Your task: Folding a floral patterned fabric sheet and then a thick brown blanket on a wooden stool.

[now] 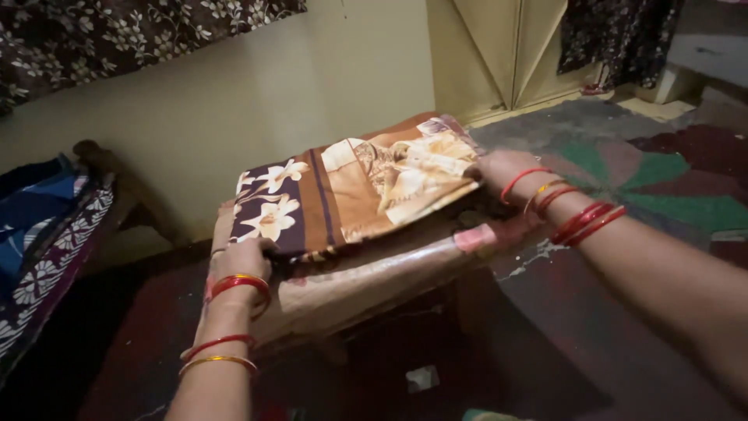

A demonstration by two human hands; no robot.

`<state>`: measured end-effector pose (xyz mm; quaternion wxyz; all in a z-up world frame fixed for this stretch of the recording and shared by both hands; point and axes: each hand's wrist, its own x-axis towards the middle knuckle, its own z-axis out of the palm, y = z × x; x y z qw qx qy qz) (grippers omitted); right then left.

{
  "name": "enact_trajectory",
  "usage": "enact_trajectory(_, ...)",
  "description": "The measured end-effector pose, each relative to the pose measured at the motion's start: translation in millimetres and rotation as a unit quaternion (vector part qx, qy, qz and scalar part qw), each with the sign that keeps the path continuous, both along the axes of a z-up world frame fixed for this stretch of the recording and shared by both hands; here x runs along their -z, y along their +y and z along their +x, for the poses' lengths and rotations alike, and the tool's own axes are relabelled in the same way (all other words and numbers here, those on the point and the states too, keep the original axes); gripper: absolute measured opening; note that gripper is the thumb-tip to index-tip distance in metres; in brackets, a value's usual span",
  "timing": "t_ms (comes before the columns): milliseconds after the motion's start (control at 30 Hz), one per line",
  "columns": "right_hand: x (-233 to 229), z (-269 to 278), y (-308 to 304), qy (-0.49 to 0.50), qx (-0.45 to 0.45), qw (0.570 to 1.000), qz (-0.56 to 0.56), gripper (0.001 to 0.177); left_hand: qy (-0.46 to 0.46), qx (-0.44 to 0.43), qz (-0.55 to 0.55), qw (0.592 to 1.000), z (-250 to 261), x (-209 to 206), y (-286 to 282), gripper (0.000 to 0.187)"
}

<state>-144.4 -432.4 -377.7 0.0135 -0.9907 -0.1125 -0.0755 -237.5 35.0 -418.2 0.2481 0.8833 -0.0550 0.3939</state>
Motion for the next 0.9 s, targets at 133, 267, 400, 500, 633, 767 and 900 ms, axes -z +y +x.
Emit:
enact_trajectory(133,20.4,11.4,0.2,0.007,-0.075,0.997,-0.008,0.041,0.327,-0.141,0.18,0.917,10.5,14.2,7.8,0.035)
enact_trajectory(267,12.5,15.8,2.8,0.003,-0.062,0.998,-0.009,0.034,0.308,-0.127,0.184,0.925,18.5,8.9,6.1,0.036)
enact_trajectory(400,-24.3,7.9,12.4,0.002,0.014,1.0,-0.016,0.033,0.289,-0.128,0.161,0.935,17.7,-18.0,4.0,0.037)
enact_trajectory(500,-28.9,10.3,6.4,-0.041,0.027,0.998,-0.046,0.033,0.039,-0.101,0.255,0.961,1.1,-41.7,-8.7,0.032)
enact_trajectory(633,-2.0,33.3,-3.3,-0.026,-0.014,0.997,-0.068,0.03,0.303,-0.145,0.223,0.915,-9.2,-39.7,-22.2,0.035)
enact_trajectory(767,4.3,41.9,11.2,0.108,-0.066,0.988,-0.085,0.028,0.497,-0.099,0.198,0.839,4.4,-20.4,-22.1,0.041)
enact_trajectory(900,-0.4,54.2,75.5,0.101,-0.139,0.978,-0.117,0.025,0.457,-0.088,0.154,0.871,17.2,-25.5,-41.6,0.049)
